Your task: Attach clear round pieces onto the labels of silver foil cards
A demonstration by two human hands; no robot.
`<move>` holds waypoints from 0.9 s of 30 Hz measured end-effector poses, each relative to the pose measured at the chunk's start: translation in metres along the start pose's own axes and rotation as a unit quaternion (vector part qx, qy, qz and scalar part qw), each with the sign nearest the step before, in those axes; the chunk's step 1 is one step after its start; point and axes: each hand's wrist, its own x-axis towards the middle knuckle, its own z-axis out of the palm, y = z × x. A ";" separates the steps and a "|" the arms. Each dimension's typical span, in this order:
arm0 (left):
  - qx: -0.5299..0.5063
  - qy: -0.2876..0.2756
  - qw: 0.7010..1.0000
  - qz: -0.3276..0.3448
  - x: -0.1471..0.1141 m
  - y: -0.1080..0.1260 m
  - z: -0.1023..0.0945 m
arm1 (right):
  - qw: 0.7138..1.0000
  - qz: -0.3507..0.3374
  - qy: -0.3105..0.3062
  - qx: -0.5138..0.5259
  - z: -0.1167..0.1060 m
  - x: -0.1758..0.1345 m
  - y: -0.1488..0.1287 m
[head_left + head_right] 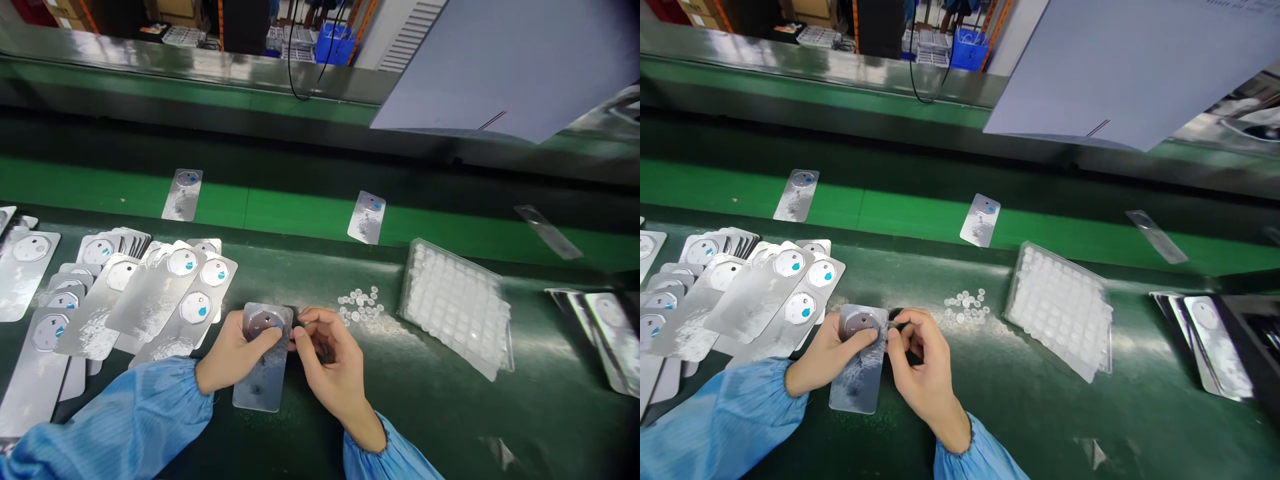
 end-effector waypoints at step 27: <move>-0.037 0.132 0.983 -0.123 -0.007 -0.013 -0.007 | 0.979 -0.147 -0.044 -0.133 -0.001 0.000 -0.002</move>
